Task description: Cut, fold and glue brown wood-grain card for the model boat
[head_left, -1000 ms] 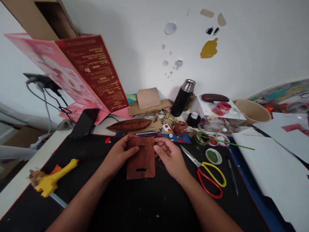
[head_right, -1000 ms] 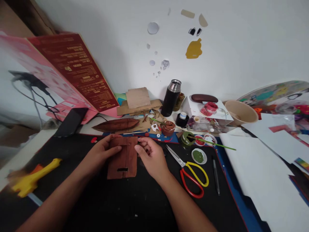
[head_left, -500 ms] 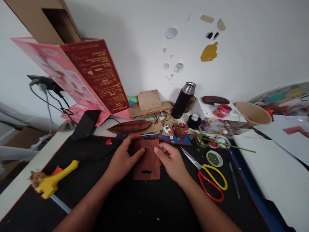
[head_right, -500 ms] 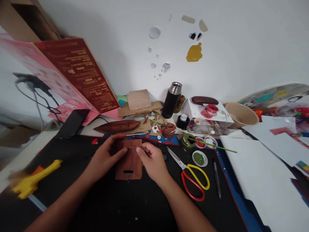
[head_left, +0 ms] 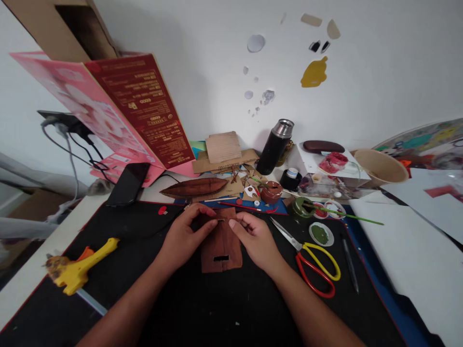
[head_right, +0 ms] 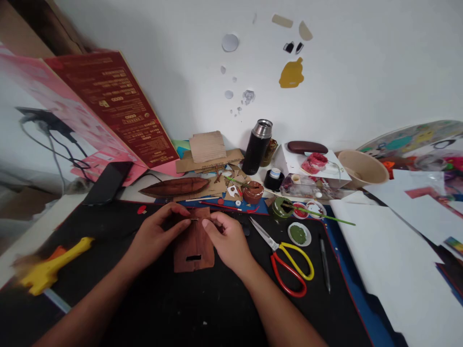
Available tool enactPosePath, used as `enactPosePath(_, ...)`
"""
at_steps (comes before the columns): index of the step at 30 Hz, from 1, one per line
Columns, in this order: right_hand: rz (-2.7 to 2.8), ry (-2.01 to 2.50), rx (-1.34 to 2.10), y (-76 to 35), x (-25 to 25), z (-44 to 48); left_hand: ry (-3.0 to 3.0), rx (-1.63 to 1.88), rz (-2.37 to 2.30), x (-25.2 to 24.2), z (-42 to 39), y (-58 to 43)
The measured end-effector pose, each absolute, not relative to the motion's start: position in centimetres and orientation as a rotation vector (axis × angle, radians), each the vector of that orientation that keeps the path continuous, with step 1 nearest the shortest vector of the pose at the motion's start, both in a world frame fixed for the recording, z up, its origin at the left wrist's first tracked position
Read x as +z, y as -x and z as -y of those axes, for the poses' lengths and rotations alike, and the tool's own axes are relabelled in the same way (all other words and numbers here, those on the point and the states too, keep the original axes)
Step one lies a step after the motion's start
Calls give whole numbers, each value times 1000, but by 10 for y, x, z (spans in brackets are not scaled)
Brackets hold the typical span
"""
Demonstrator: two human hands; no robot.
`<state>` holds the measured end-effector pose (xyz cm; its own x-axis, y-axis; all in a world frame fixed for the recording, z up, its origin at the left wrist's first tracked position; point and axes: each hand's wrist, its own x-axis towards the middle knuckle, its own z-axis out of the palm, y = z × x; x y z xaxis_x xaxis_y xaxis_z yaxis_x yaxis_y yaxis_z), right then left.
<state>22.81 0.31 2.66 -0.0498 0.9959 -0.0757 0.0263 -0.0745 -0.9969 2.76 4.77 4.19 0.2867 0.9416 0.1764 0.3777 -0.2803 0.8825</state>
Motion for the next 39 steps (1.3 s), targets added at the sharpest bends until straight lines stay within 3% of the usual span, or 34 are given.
enactPosePath(29, 1203, 1199, 1365, -227, 27, -3, -1225, 912, -1055, 39, -47, -31)
enactPosePath(39, 1210, 1223, 1358, -226, 27, -4, -1319, 856, -1082, 37, -49, -30)
